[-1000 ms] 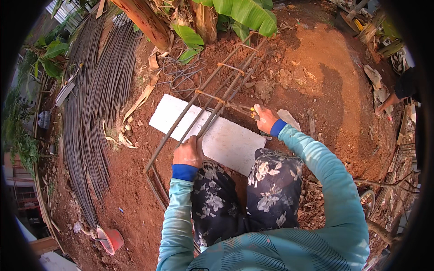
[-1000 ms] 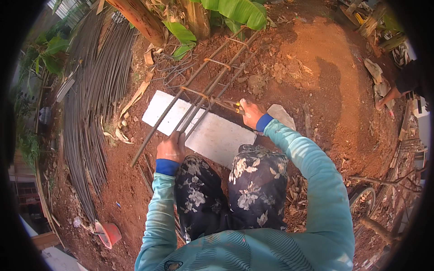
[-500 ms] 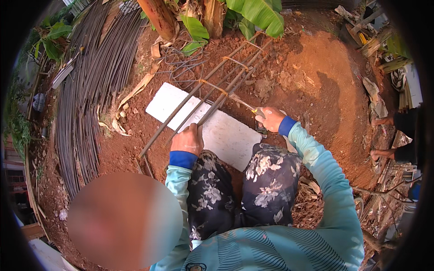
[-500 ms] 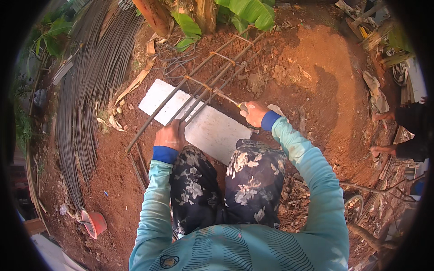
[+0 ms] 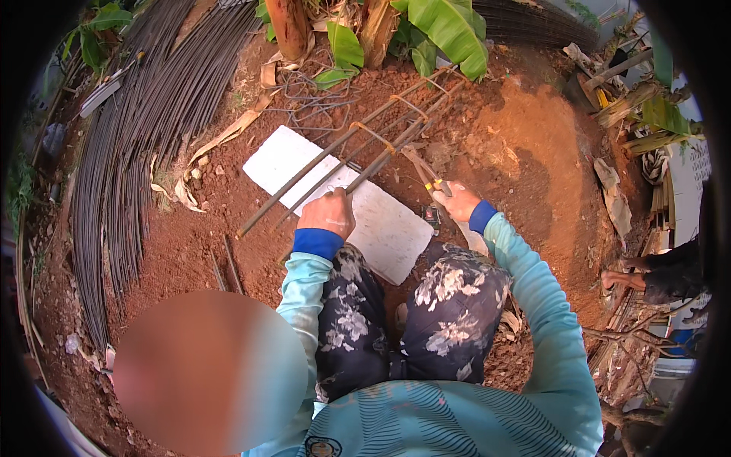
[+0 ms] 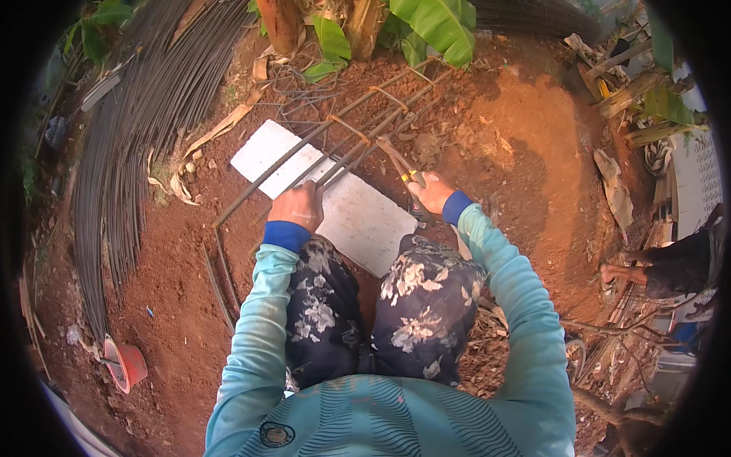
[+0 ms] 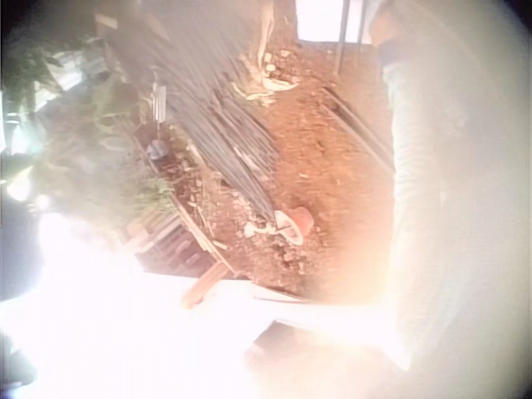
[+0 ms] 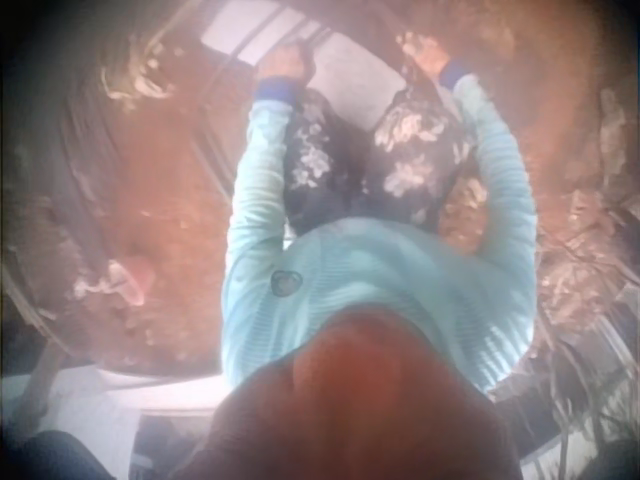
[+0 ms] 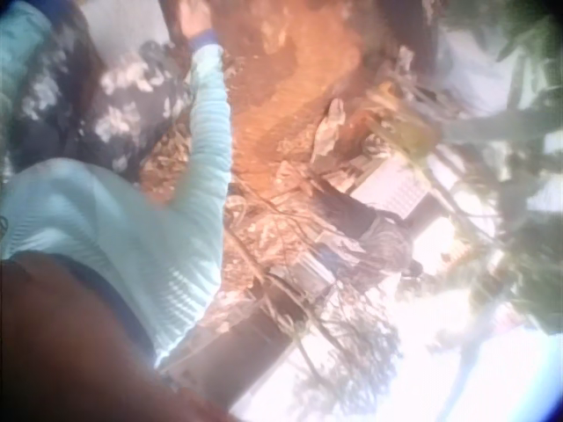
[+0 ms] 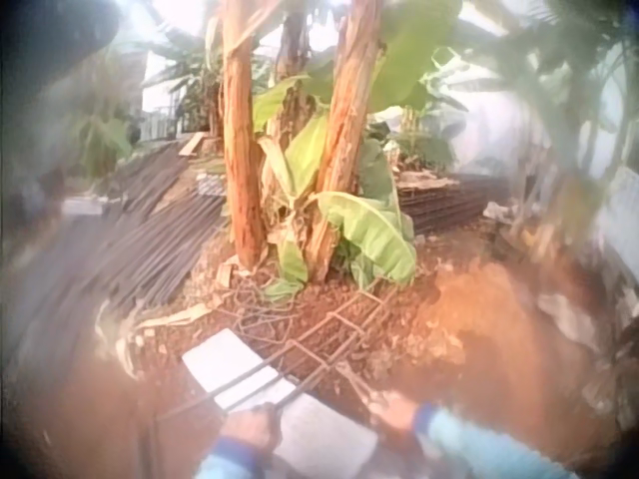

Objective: The person assembles a rebar cage by tying intersecting steel bars together using pliers and wire. They position the bars on a white block and repeatedly twist wire ties to secure the joints.

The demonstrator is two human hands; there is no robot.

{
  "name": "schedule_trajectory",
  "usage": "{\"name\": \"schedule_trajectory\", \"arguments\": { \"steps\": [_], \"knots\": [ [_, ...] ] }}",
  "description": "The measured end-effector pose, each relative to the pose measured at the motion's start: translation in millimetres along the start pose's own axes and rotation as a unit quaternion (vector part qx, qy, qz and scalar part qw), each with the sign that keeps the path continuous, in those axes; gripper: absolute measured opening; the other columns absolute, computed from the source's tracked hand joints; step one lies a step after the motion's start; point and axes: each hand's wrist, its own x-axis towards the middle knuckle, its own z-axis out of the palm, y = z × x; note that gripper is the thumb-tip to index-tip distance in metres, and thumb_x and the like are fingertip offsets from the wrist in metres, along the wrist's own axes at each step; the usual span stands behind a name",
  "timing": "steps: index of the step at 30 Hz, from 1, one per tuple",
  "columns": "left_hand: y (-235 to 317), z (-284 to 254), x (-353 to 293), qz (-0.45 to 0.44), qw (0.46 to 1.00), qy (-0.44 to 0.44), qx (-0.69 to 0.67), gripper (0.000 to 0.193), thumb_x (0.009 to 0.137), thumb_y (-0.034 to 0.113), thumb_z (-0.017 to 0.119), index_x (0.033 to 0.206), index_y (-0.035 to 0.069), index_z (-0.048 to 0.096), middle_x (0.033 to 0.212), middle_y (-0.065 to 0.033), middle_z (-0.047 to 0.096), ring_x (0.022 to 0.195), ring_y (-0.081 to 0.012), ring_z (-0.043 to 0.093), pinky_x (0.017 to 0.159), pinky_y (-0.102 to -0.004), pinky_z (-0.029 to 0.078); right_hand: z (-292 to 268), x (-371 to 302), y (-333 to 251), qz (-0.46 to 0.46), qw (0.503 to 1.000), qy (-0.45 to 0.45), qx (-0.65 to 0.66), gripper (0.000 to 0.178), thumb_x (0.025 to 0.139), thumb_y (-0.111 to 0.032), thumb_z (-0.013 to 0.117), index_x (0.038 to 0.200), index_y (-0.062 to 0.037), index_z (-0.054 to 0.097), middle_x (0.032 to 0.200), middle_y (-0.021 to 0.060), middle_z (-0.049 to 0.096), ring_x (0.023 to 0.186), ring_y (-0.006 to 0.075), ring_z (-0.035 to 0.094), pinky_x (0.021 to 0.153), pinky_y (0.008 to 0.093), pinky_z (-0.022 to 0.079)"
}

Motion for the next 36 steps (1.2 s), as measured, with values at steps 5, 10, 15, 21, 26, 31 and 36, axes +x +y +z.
{"name": "schedule_trajectory", "arguments": {
  "steps": [5,10,15,21,26,31,36],
  "knots": [
    [1.1,2.3,3.0,-0.009,1.0,0.0,-0.028,0.026,0.092,0.027,0.057,0.087,0.002,0.061,0.072,-0.0259,0.064,0.071,-0.0455,0.064,0.067,-0.0525,0.053,5.1,-2.9,2.0,-0.023,0.997,0.071,-0.015,0.045,0.091,-0.037,0.059,0.104,0.0058,0.061,0.103,0.029,0.064,0.099,0.0428,0.061,0.084,0.0466,0.048],
    [3.6,2.4,3.7,-0.006,1.0,-0.001,-0.026,0.027,0.092,0.028,0.056,0.087,0.001,0.061,0.072,-0.0262,0.065,0.072,-0.0454,0.064,0.067,-0.0528,0.053,14.4,2.5,4.7,-0.021,0.998,0.045,-0.045,0.05,0.093,-0.039,0.057,0.11,0.0072,0.059,0.11,0.0292,0.062,0.106,0.0445,0.058,0.089,0.0462,0.048],
    [3.0,5.4,2.1,-0.011,1.0,0.012,-0.025,0.027,0.092,0.028,0.056,0.088,0.002,0.062,0.072,-0.0262,0.064,0.072,-0.0451,0.064,0.067,-0.053,0.053,10.4,5.5,5.2,-0.022,0.998,0.045,-0.029,0.046,0.093,-0.037,0.057,0.111,0.0057,0.059,0.108,0.0282,0.063,0.103,0.0434,0.06,0.087,0.0465,0.048],
    [-0.7,9.2,4.4,-0.008,1.0,0.008,-0.008,0.026,0.092,0.028,0.056,0.087,0.002,0.062,0.072,-0.0258,0.064,0.073,-0.0452,0.064,0.067,-0.0533,0.053,10.6,6.2,9.9,-0.044,0.997,0.048,-0.033,0.043,0.093,-0.036,0.056,0.113,0.0021,0.06,0.102,0.0272,0.064,0.099,0.0435,0.061,0.084,0.0488,0.048],
    [-0.2,10.1,4.1,0.001,1.0,0.004,-0.001,0.026,0.091,0.026,0.056,0.088,0.001,0.062,0.074,-0.0246,0.066,0.072,-0.044,0.066,0.066,-0.052,0.054,22.7,23.0,24.3,-0.073,0.996,0.043,-0.004,0.047,0.093,-0.039,0.055,0.118,0.0012,0.058,0.105,0.0264,0.064,0.1,0.0429,0.061,0.085,0.0486,0.047],
    [2.5,10.5,0.6,-0.013,1.0,0.011,0.005,0.027,0.092,0.027,0.056,0.089,0.001,0.062,0.076,-0.0244,0.066,0.072,-0.0442,0.065,0.066,-0.0518,0.054,36.3,34.0,35.6,-0.031,0.998,0.034,0.037,0.047,0.093,-0.037,0.059,0.121,0.0015,0.056,0.103,0.0229,0.066,0.09,0.0392,0.063,0.08,0.0449,0.049],
    [4.4,7.2,-1.3,-0.004,1.0,0.002,0.013,0.028,0.093,0.026,0.055,0.09,0.0,0.061,0.081,-0.0233,0.067,0.072,-0.0436,0.066,0.065,-0.0509,0.055,41.7,37.8,28.6,-0.041,0.992,0.109,-0.043,0.047,0.094,-0.04,0.056,0.126,-0.0046,0.056,0.103,0.0242,0.066,0.095,0.0417,0.062,0.083,0.0474,0.049]
  ]
}}
